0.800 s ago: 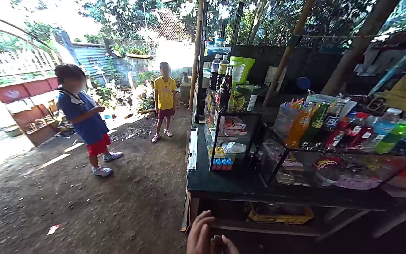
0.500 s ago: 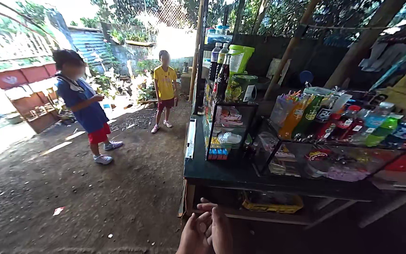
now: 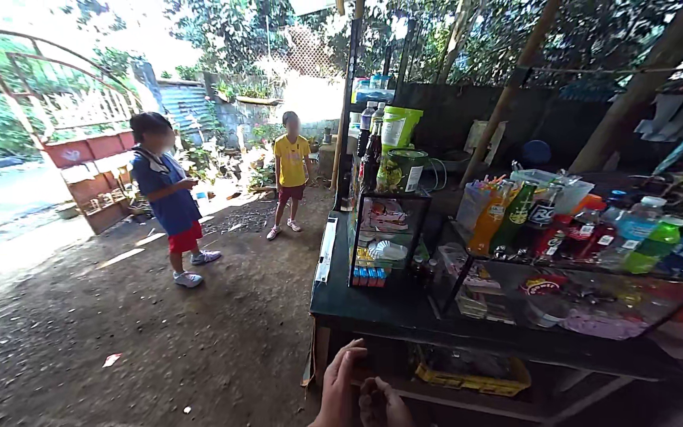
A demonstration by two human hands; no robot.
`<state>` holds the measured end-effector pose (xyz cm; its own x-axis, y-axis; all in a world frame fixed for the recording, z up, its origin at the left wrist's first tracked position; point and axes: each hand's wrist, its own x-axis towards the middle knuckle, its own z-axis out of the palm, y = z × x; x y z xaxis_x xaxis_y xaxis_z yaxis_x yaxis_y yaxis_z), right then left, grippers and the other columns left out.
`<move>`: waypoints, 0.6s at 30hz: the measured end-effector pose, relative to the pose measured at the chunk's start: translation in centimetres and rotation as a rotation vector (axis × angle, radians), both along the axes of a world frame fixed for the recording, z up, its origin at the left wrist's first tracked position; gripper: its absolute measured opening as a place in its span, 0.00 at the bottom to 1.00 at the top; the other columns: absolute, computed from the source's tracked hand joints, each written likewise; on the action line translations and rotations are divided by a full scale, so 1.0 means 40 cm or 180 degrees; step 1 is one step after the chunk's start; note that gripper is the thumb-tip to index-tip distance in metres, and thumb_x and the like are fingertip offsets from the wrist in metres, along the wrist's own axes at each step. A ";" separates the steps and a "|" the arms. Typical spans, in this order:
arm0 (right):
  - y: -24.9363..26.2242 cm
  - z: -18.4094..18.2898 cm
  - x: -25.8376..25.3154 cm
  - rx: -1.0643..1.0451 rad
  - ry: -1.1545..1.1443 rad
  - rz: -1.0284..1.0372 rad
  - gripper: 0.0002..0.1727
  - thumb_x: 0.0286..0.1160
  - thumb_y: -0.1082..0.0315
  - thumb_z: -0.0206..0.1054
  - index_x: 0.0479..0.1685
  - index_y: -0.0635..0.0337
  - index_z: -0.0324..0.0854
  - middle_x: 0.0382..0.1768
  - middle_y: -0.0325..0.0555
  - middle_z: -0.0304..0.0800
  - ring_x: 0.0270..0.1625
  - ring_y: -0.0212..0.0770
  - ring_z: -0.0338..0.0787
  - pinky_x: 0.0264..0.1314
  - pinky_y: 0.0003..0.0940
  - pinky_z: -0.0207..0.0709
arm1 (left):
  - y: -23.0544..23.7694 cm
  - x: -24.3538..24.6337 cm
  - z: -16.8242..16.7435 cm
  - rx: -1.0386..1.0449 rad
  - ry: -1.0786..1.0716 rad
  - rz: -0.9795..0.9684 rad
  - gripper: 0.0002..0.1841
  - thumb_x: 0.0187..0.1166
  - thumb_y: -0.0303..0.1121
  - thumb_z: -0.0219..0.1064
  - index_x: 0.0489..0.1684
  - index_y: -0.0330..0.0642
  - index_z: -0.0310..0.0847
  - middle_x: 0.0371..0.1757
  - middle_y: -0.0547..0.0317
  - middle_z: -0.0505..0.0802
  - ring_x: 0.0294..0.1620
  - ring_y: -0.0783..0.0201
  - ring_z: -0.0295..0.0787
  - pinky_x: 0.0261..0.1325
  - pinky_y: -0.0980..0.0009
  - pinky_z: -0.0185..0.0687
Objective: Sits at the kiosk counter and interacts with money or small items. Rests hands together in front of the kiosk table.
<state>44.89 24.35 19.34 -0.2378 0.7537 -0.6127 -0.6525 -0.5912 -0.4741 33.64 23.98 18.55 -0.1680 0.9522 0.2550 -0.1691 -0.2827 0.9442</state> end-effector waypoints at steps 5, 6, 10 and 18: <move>-0.013 0.055 0.014 0.1374 -0.0549 -0.0211 0.29 0.97 0.62 0.31 0.31 0.59 0.77 0.28 0.39 0.91 0.30 0.31 0.91 0.37 0.23 0.87 | -0.026 0.075 -0.003 -0.2099 -0.2296 0.0264 0.28 0.96 0.41 0.29 0.55 0.34 0.78 0.37 0.58 0.92 0.35 0.69 0.89 0.45 0.71 0.84; -0.015 0.036 0.016 0.2122 -0.0733 -0.0118 0.30 0.93 0.64 0.32 0.27 0.56 0.80 0.30 0.37 0.92 0.38 0.30 0.93 0.49 0.25 0.87 | -0.033 0.086 -0.008 -0.2266 -0.2712 0.0096 0.29 0.96 0.45 0.28 0.49 0.39 0.78 0.31 0.60 0.91 0.30 0.68 0.89 0.40 0.71 0.86; -0.003 -0.001 0.018 0.3585 -0.1452 -0.0192 0.28 0.94 0.55 0.42 0.27 0.47 0.85 0.35 0.27 0.93 0.54 0.29 0.92 0.72 0.31 0.81 | -0.043 0.113 0.006 -0.2236 -0.3829 -0.0260 0.29 0.94 0.50 0.34 0.35 0.46 0.79 0.28 0.59 0.92 0.30 0.66 0.92 0.36 0.70 0.88; 0.007 -0.013 0.075 0.1151 -0.0996 -0.0833 0.21 0.96 0.66 0.35 0.55 0.67 0.75 0.43 0.44 0.88 0.47 0.33 0.88 0.55 0.28 0.81 | -0.012 0.138 0.037 -0.1701 -0.2718 0.0025 0.27 0.96 0.38 0.35 0.35 0.37 0.82 0.34 0.53 0.96 0.39 0.60 0.97 0.48 0.68 0.93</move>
